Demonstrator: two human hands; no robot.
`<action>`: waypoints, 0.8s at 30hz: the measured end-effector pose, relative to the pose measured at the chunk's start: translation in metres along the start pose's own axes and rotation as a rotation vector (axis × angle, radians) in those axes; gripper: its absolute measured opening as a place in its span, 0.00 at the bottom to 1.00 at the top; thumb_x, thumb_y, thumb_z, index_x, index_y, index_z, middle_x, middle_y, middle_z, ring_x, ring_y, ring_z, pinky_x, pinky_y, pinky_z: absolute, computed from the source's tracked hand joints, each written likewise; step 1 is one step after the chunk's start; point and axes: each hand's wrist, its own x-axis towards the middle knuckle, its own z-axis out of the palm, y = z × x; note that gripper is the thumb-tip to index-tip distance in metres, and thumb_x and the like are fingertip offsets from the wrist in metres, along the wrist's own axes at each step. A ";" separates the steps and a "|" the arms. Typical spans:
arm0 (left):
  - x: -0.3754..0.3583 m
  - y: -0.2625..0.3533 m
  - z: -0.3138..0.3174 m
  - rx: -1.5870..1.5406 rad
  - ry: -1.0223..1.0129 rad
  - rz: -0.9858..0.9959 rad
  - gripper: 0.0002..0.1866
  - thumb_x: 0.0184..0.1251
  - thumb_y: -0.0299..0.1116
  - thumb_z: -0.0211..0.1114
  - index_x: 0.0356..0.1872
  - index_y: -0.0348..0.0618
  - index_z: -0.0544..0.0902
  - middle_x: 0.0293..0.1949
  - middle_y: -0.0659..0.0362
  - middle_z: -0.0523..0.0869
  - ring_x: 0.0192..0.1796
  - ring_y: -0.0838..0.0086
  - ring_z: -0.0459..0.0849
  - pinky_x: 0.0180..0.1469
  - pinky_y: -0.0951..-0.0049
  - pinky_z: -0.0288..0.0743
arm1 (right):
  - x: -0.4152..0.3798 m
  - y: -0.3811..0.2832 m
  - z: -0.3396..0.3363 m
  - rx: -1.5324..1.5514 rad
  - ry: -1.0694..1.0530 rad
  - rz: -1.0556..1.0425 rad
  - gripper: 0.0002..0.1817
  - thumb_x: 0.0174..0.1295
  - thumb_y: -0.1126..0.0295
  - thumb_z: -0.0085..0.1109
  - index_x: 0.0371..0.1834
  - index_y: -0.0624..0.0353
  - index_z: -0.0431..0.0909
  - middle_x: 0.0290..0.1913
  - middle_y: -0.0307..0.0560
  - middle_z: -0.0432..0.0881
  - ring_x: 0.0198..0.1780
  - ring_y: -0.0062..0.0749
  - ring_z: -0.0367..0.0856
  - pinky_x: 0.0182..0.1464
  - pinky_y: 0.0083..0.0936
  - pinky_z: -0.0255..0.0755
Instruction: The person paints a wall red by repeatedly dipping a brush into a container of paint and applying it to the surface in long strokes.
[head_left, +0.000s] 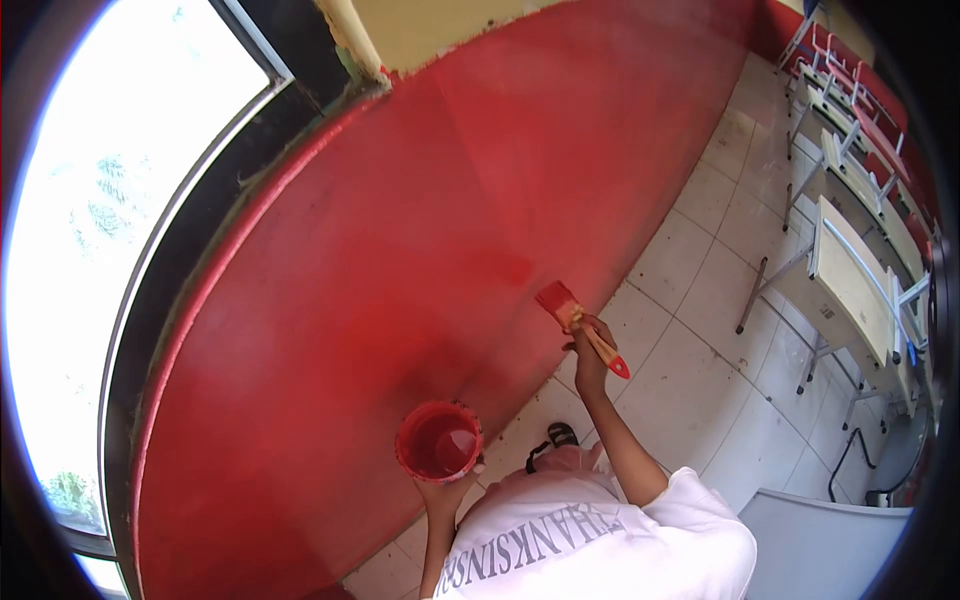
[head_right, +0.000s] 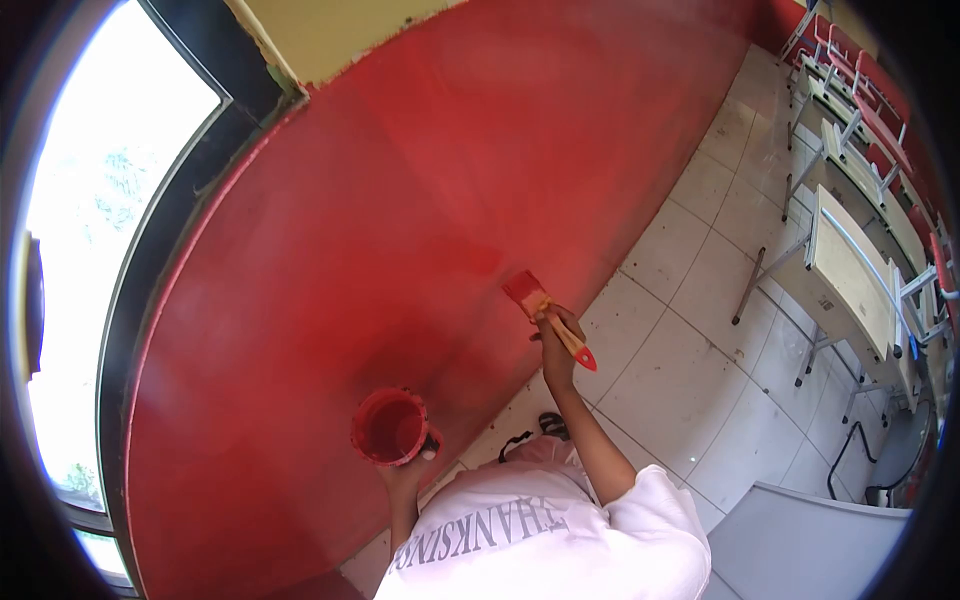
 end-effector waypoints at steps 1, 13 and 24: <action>0.002 0.005 0.002 -0.016 -0.015 -0.009 0.47 0.29 0.49 0.82 0.54 0.39 0.70 0.48 0.56 0.80 0.49 0.68 0.80 0.50 0.68 0.76 | 0.004 -0.012 0.004 0.008 -0.002 -0.024 0.14 0.58 0.71 0.59 0.42 0.70 0.73 0.37 0.49 0.77 0.34 0.27 0.79 0.30 0.22 0.78; -0.008 -0.003 -0.001 -0.113 -0.079 0.038 0.43 0.34 0.35 0.80 0.56 0.38 0.68 0.51 0.54 0.78 0.52 0.68 0.78 0.54 0.66 0.73 | 0.055 -0.194 0.106 0.388 -0.215 -0.425 0.15 0.60 0.67 0.57 0.47 0.59 0.68 0.39 0.45 0.77 0.38 0.30 0.79 0.30 0.23 0.73; -0.006 0.002 0.001 -0.190 -0.076 0.052 0.42 0.37 0.31 0.78 0.57 0.38 0.66 0.51 0.53 0.77 0.49 0.69 0.77 0.47 0.69 0.73 | 0.074 -0.212 0.141 0.425 -0.230 -0.432 0.19 0.58 0.66 0.58 0.51 0.58 0.67 0.42 0.44 0.76 0.41 0.29 0.78 0.30 0.23 0.74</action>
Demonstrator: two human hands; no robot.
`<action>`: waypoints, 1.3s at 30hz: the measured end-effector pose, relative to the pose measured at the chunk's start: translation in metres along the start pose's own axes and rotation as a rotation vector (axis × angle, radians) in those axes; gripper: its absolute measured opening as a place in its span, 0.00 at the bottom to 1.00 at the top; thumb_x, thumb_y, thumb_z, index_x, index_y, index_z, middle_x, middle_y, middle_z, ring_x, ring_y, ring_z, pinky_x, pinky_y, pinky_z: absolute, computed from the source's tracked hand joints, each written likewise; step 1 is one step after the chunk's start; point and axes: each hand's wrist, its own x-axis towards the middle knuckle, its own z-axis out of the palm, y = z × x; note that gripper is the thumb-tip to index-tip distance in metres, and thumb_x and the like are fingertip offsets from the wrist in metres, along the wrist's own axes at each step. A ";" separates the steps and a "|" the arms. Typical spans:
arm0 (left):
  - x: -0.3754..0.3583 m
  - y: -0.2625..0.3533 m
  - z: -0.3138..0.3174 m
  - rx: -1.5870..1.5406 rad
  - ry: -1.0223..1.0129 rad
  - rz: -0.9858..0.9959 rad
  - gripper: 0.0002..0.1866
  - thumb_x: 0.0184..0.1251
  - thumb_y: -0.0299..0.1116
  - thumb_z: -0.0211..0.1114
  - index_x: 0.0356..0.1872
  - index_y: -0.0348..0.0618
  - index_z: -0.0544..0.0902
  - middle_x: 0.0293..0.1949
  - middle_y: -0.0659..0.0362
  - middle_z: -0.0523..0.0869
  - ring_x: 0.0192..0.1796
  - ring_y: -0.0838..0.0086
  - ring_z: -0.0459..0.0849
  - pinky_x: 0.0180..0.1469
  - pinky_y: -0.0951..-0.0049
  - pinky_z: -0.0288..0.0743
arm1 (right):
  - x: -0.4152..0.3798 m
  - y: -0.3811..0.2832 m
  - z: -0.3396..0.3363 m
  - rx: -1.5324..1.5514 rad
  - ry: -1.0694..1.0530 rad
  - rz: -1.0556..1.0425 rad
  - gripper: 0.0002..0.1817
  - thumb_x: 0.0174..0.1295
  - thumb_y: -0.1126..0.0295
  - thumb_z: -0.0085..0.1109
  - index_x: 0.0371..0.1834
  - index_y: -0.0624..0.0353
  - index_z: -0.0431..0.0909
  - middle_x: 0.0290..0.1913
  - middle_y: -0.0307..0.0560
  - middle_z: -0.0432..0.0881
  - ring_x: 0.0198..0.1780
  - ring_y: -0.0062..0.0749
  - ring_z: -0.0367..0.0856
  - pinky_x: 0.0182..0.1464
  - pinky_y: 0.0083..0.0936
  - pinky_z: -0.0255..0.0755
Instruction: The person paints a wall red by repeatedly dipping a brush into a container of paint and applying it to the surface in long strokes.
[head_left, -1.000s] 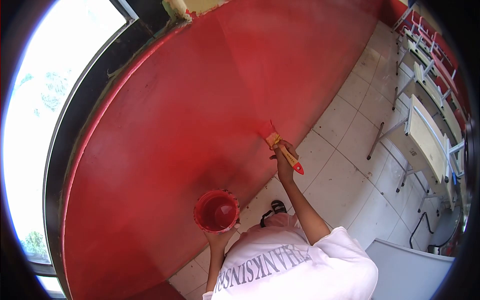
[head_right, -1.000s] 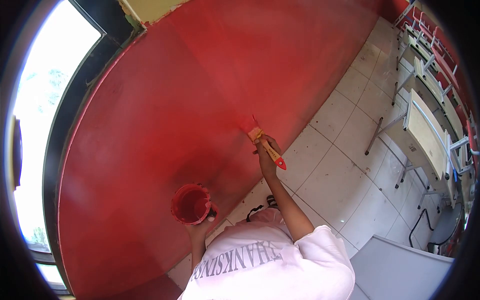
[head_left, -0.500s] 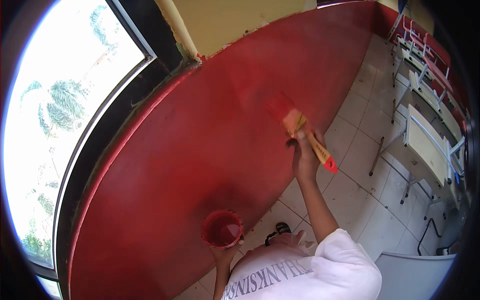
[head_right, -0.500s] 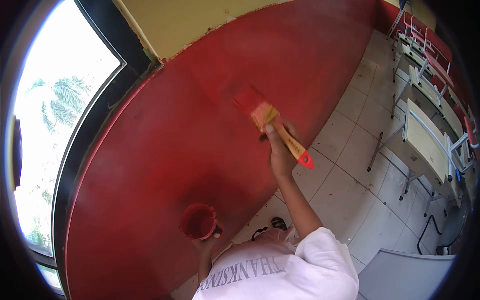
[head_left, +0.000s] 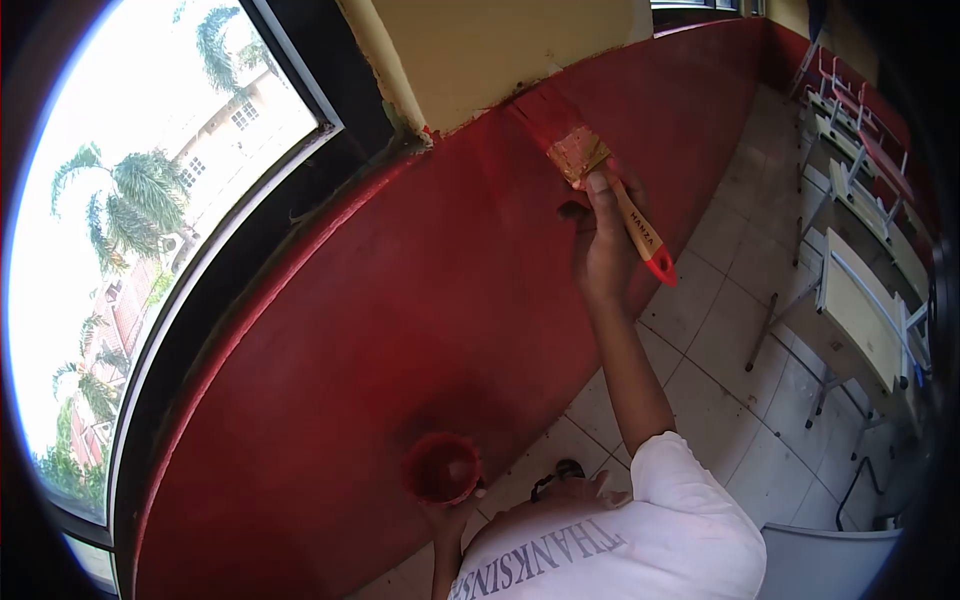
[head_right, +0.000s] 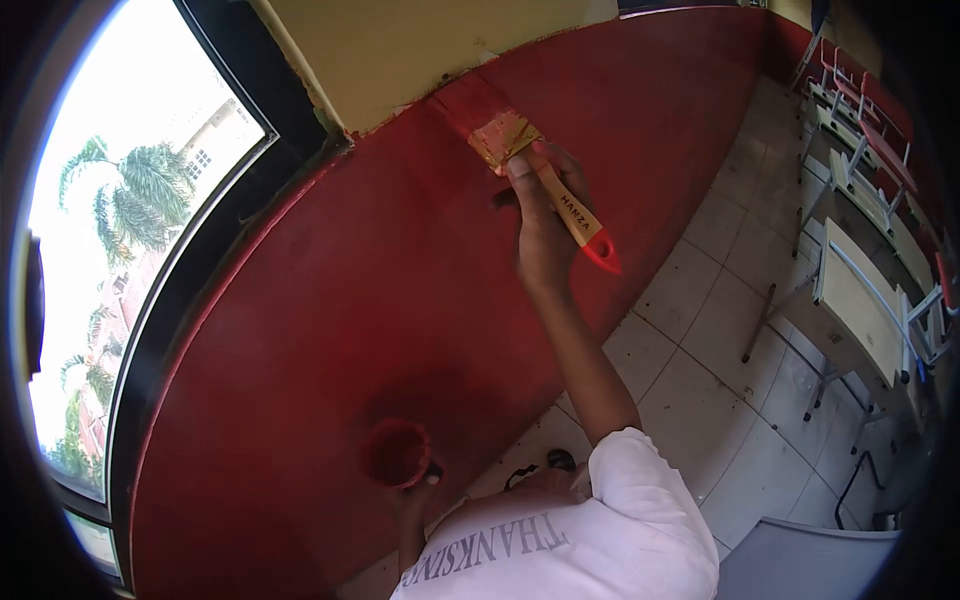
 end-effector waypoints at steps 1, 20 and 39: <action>0.001 -0.001 0.000 0.007 -0.002 0.014 0.41 0.38 0.30 0.77 0.57 0.38 0.66 0.49 0.53 0.77 0.46 0.70 0.78 0.42 0.71 0.73 | 0.000 0.000 0.001 -0.010 0.008 0.003 0.19 0.58 0.66 0.59 0.51 0.58 0.67 0.42 0.44 0.76 0.42 0.28 0.78 0.31 0.24 0.74; -0.009 -0.045 -0.012 -0.198 0.171 -0.321 0.46 0.33 0.34 0.81 0.58 0.39 0.64 0.50 0.55 0.77 0.50 0.69 0.78 0.50 0.68 0.76 | -0.033 0.014 -0.055 -0.325 -0.010 0.255 0.17 0.59 0.67 0.58 0.48 0.63 0.70 0.40 0.45 0.77 0.39 0.30 0.80 0.29 0.23 0.73; -0.004 -0.020 0.006 0.296 -0.016 -0.082 0.47 0.29 0.29 0.79 0.59 0.42 0.65 0.53 0.55 0.75 0.54 0.66 0.76 0.56 0.64 0.72 | -0.158 0.106 -0.198 -0.425 0.096 0.544 0.16 0.58 0.69 0.58 0.46 0.66 0.71 0.37 0.46 0.78 0.37 0.26 0.79 0.30 0.22 0.75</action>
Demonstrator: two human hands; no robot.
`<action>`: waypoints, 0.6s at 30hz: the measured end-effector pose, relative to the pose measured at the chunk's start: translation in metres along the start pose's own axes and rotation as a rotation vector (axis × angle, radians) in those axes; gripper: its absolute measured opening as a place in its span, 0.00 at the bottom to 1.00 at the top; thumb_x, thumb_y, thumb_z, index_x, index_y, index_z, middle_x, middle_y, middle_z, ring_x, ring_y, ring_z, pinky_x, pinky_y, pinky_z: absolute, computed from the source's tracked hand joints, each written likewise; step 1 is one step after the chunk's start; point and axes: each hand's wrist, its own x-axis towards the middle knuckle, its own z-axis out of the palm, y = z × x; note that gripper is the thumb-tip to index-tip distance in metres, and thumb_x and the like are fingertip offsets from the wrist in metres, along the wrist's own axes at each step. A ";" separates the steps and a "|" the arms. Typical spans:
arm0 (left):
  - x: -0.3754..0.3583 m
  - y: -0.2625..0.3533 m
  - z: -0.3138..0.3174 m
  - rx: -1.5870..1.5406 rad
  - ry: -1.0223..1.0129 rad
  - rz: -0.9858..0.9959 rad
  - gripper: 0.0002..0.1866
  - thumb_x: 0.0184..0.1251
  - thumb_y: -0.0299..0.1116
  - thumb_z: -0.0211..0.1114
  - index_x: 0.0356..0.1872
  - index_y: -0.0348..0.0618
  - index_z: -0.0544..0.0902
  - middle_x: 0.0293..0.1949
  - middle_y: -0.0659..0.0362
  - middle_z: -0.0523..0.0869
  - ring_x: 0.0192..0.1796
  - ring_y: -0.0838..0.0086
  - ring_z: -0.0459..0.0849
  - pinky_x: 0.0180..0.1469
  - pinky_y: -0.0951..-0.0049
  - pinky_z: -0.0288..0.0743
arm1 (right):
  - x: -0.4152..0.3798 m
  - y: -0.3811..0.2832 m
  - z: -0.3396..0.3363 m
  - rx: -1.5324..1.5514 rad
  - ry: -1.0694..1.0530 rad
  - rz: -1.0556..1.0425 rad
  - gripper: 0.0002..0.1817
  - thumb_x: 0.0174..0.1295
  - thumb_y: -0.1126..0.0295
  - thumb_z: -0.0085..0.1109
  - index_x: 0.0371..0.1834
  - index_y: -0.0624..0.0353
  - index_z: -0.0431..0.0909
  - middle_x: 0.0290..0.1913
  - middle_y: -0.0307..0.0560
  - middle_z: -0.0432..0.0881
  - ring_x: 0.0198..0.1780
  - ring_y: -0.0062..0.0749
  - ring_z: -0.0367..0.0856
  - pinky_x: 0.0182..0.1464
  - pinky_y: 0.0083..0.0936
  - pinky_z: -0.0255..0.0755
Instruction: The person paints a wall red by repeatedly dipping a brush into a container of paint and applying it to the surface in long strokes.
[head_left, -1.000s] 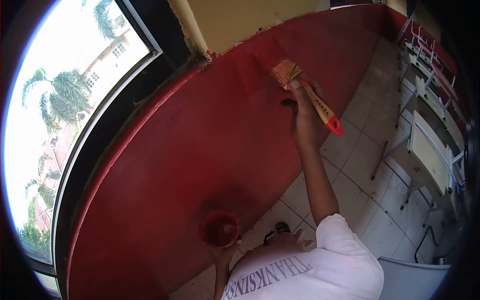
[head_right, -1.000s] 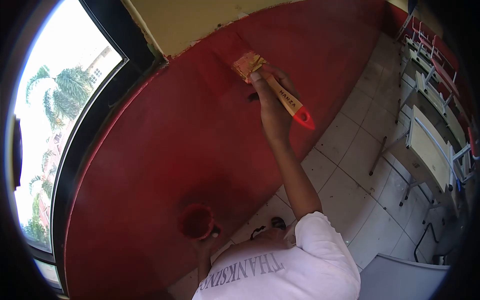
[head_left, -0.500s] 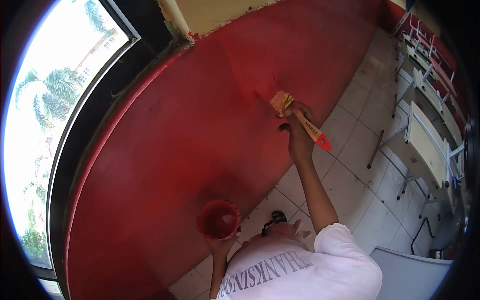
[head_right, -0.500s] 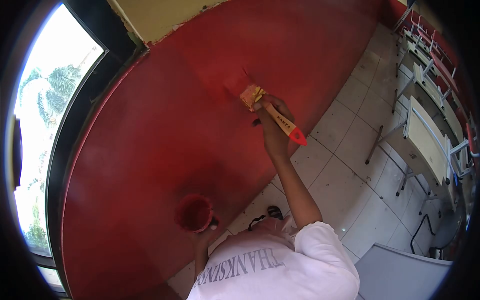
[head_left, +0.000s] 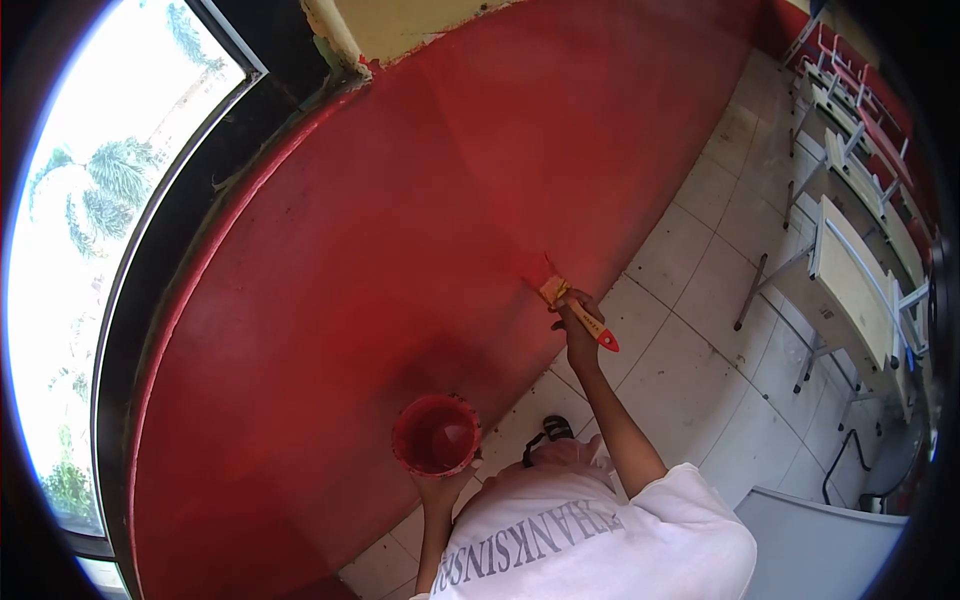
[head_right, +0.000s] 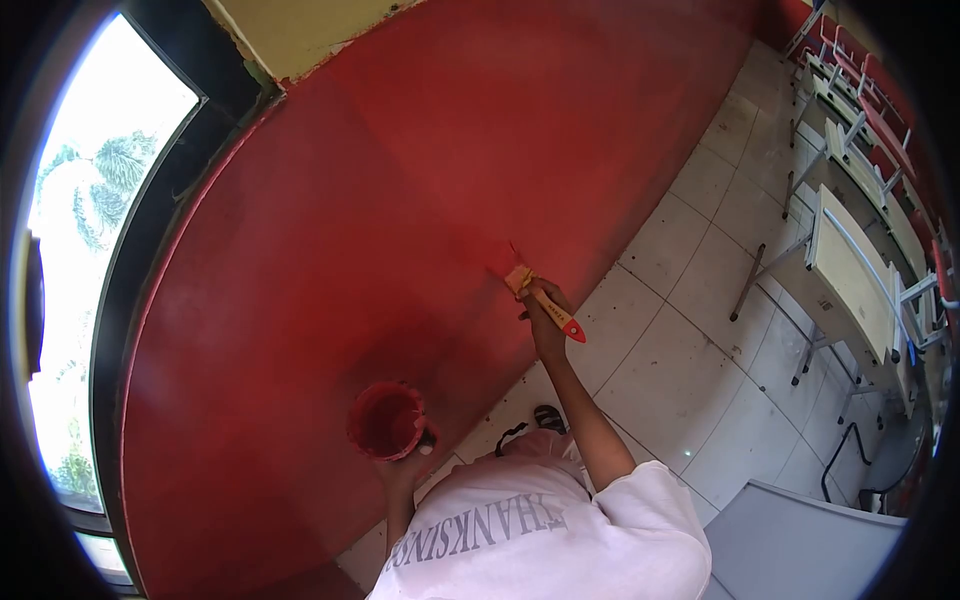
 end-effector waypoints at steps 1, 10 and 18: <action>0.000 -0.001 0.000 -0.020 0.007 0.018 0.47 0.29 0.29 0.80 0.59 0.42 0.65 0.53 0.55 0.76 0.54 0.67 0.76 0.56 0.64 0.72 | -0.003 0.005 -0.006 -0.015 0.004 0.014 0.16 0.58 0.69 0.59 0.46 0.66 0.71 0.37 0.45 0.78 0.36 0.26 0.79 0.30 0.21 0.75; -0.007 0.012 0.006 -0.073 0.075 0.086 0.43 0.32 0.42 0.81 0.54 0.40 0.70 0.47 0.57 0.80 0.48 0.71 0.80 0.51 0.70 0.75 | -0.015 -0.095 0.006 0.143 0.032 -0.182 0.12 0.57 0.71 0.59 0.42 0.66 0.73 0.33 0.43 0.77 0.33 0.24 0.77 0.30 0.21 0.74; -0.012 -0.023 -0.005 -0.090 0.045 0.064 0.44 0.31 0.39 0.81 0.55 0.40 0.69 0.48 0.58 0.79 0.50 0.70 0.79 0.51 0.68 0.74 | 0.006 -0.220 0.099 0.384 -0.148 -0.537 0.13 0.57 0.73 0.60 0.44 0.61 0.72 0.35 0.43 0.77 0.34 0.21 0.77 0.28 0.19 0.75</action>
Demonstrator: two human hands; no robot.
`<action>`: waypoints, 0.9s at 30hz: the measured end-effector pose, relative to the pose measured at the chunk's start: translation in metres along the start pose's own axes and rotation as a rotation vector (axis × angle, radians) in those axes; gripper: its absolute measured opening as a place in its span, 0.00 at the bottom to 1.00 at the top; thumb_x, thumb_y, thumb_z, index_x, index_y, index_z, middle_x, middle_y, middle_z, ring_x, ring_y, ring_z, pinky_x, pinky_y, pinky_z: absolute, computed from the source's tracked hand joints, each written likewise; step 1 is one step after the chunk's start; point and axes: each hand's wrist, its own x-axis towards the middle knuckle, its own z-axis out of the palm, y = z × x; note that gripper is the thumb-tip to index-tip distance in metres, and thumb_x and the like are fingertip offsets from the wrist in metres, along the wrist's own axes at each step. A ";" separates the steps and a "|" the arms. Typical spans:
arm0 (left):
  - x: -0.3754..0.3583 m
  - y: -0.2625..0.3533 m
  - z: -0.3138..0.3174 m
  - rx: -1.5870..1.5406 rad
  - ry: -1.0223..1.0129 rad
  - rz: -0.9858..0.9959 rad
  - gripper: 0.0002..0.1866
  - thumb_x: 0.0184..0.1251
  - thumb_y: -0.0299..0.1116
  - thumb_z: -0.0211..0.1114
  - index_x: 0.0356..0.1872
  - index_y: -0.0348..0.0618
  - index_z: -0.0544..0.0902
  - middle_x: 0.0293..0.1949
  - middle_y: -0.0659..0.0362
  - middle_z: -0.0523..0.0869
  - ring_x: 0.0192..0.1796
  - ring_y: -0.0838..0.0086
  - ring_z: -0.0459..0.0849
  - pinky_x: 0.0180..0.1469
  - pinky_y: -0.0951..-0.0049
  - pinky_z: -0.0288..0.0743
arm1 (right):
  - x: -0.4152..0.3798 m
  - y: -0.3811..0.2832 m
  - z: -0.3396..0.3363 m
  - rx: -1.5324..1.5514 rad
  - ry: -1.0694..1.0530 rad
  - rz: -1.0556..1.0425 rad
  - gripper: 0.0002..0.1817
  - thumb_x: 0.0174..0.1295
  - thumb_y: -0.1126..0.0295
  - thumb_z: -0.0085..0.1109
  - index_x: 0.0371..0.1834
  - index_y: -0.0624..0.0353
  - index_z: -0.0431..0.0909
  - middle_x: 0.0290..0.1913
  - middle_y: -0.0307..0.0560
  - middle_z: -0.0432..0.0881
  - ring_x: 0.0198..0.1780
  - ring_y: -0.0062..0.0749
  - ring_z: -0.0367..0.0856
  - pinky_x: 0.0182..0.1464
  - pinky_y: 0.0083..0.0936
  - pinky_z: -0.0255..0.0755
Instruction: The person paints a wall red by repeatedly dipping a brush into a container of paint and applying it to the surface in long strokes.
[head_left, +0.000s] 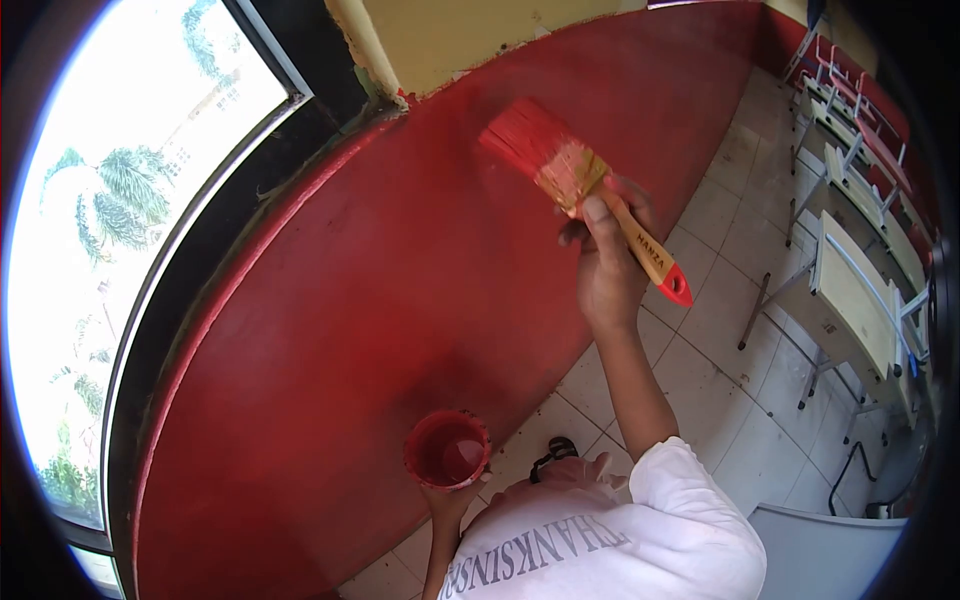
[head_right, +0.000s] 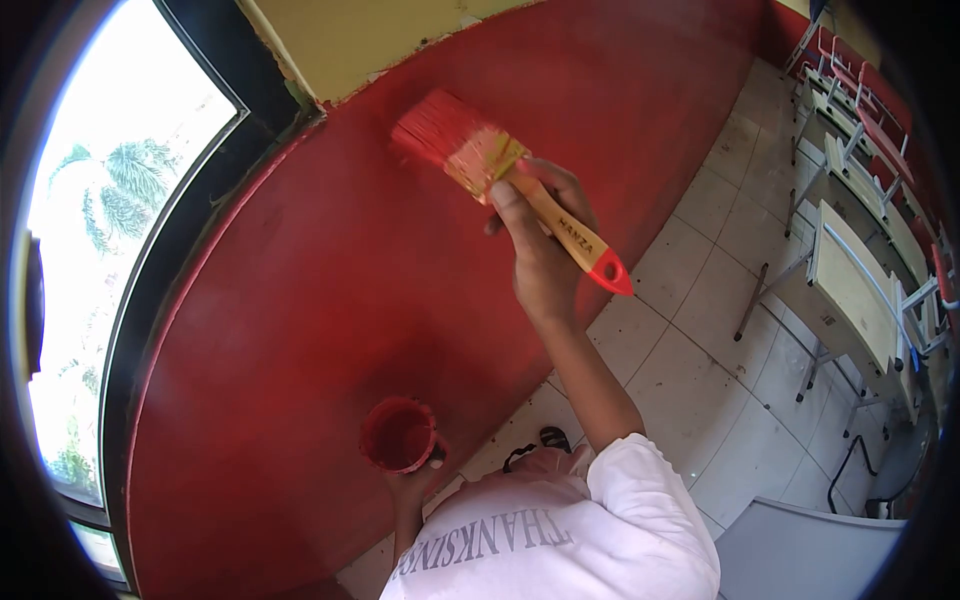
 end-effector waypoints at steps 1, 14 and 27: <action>0.002 0.006 0.001 -0.004 0.014 0.016 0.44 0.32 0.39 0.81 0.55 0.40 0.69 0.49 0.57 0.79 0.50 0.70 0.79 0.51 0.68 0.74 | 0.004 0.000 0.008 0.008 -0.014 -0.020 0.12 0.58 0.74 0.59 0.45 0.61 0.72 0.35 0.43 0.77 0.34 0.21 0.77 0.28 0.19 0.75; 0.001 0.026 0.006 0.007 0.085 0.021 0.44 0.34 0.43 0.80 0.56 0.40 0.68 0.49 0.57 0.78 0.50 0.70 0.78 0.51 0.68 0.75 | 0.008 0.014 0.029 -0.137 -0.025 0.014 0.13 0.58 0.71 0.59 0.45 0.60 0.71 0.39 0.45 0.77 0.39 0.24 0.77 0.29 0.22 0.74; -0.003 0.013 0.009 0.046 0.129 0.004 0.45 0.30 0.43 0.82 0.54 0.39 0.69 0.47 0.57 0.80 0.49 0.70 0.80 0.51 0.69 0.76 | -0.048 0.059 -0.044 -0.300 0.018 0.203 0.12 0.58 0.73 0.58 0.43 0.66 0.70 0.36 0.47 0.77 0.35 0.27 0.79 0.29 0.22 0.75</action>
